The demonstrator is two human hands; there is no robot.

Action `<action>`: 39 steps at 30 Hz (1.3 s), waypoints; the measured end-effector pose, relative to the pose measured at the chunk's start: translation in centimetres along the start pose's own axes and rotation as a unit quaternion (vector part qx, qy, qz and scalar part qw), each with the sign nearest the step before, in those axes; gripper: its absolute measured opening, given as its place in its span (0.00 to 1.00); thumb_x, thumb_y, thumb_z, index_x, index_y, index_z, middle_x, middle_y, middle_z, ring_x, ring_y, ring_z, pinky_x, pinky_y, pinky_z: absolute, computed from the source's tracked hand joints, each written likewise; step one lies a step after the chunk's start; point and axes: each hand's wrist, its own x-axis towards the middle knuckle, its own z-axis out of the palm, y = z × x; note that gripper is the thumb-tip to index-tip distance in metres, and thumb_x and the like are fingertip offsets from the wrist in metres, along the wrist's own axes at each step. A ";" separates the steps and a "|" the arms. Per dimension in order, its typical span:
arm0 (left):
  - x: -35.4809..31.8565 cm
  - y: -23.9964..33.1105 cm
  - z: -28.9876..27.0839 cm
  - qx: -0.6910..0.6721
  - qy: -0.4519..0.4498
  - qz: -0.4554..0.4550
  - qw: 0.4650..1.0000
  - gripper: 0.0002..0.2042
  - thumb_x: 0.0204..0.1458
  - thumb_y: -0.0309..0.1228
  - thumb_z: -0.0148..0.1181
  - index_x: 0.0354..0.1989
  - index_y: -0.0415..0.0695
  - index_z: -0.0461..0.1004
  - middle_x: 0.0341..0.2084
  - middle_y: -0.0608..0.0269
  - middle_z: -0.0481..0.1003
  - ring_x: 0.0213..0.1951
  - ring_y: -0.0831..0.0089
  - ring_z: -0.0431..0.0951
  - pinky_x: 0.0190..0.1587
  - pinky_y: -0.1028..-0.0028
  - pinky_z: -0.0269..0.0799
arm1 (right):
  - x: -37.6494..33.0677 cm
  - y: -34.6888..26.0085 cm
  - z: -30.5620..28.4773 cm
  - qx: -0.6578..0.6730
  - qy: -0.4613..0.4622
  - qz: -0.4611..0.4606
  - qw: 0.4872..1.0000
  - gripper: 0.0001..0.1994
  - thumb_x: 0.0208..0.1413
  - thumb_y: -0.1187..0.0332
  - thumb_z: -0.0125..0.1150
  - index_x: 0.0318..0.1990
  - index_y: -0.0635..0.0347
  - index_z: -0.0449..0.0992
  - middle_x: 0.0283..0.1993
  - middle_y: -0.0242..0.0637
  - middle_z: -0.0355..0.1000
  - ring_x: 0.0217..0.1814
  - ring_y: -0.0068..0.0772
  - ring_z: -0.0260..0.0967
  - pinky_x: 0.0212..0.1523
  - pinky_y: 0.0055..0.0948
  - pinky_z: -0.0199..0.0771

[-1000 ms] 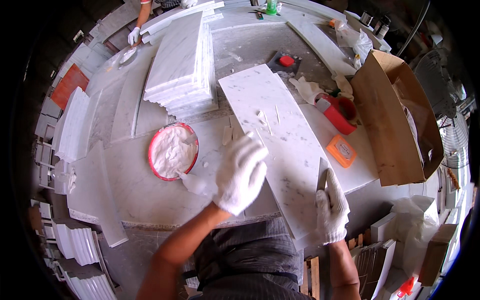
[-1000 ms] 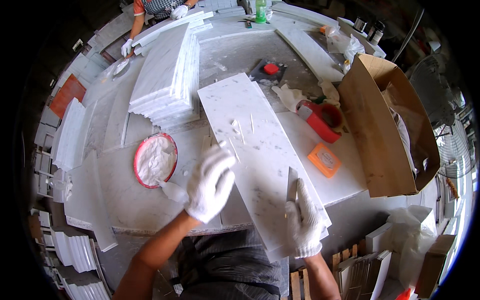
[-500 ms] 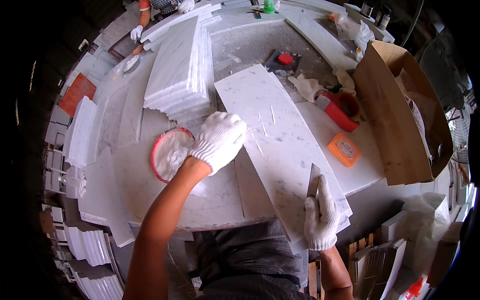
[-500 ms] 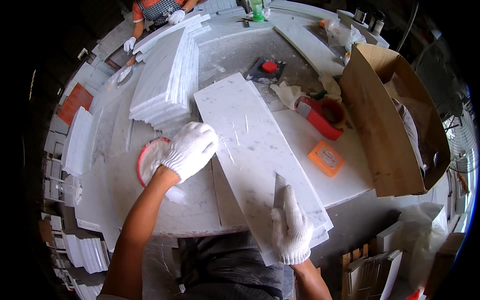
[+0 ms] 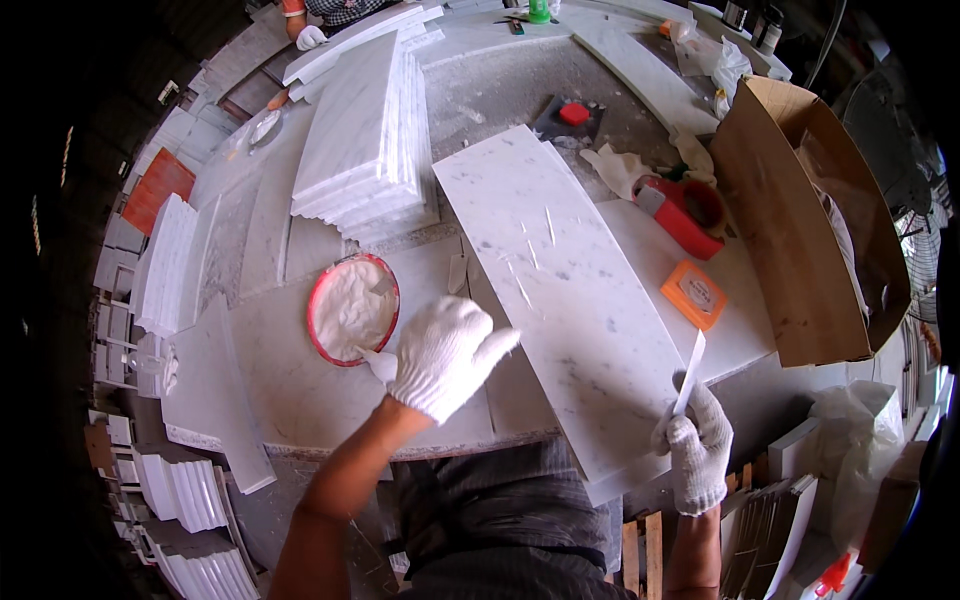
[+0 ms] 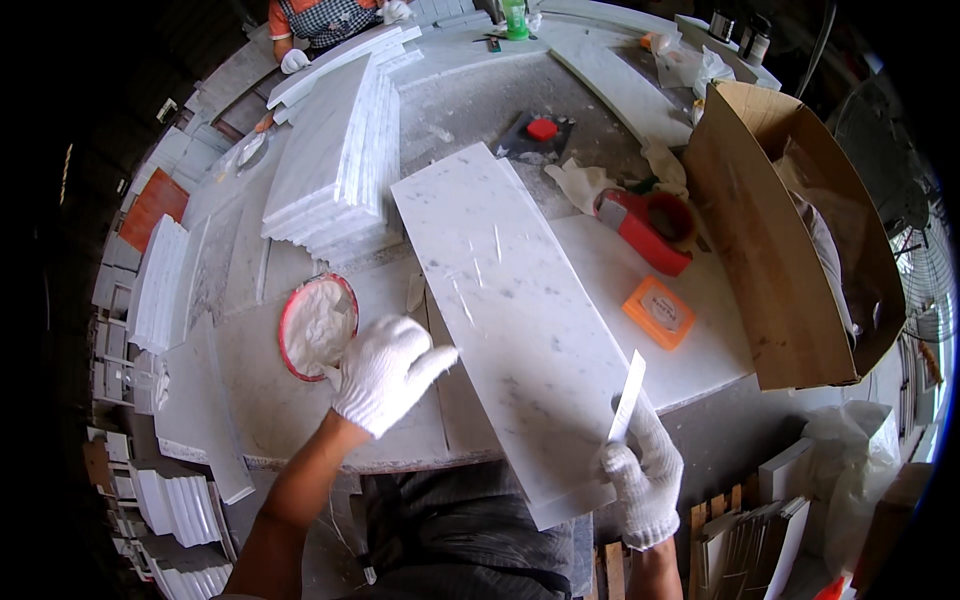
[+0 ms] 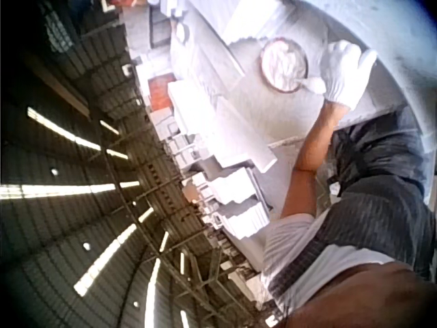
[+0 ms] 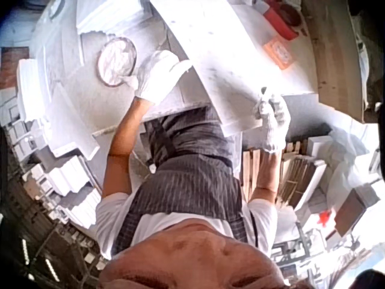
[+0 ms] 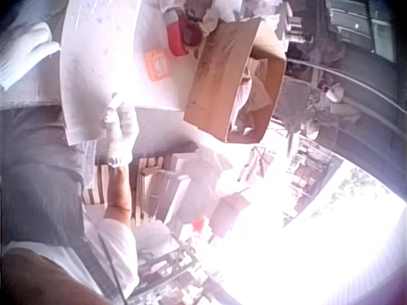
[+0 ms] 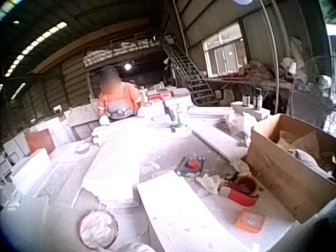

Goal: The person scoops white paste from a red bowl and applies it to rectangular white tiles, spreading it with a putty knife. They handle tiles one at a time, flipping and repositioning them on the workbench while continuing to fill surface imperfections.

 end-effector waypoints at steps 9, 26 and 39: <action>-4.4 5.9 4.7 -0.141 0.151 0.174 0.963 0.14 0.49 0.36 0.67 0.40 0.43 0.76 0.46 0.57 0.73 0.53 0.60 0.72 0.60 0.57 0.69 | -0.4 0.7 -0.4 -0.053 0.080 -0.128 0.987 0.10 0.59 0.64 0.60 0.37 0.62 0.71 0.32 0.35 0.70 0.30 0.24 0.67 0.34 0.25 0.69; 13.0 -2.2 4.2 -0.174 0.018 0.157 0.972 0.20 0.61 0.43 0.55 0.54 0.42 0.75 0.59 0.53 0.70 0.64 0.56 0.64 0.66 0.60 0.58 | 2.1 2.0 2.9 -0.229 0.036 -0.283 0.931 0.02 0.54 0.80 0.56 0.34 0.63 0.73 0.31 0.32 0.68 0.31 0.21 0.62 0.37 0.23 0.66; 10.7 -4.7 1.2 -0.357 -0.144 0.066 0.920 0.21 0.64 0.49 0.49 0.46 0.44 0.79 0.40 0.56 0.80 0.42 0.62 0.79 0.49 0.67 0.72 | 2.1 0.7 4.1 -0.267 0.039 -0.284 0.920 0.04 0.49 0.79 0.60 0.33 0.63 0.73 0.29 0.39 0.69 0.28 0.32 0.65 0.33 0.29 0.67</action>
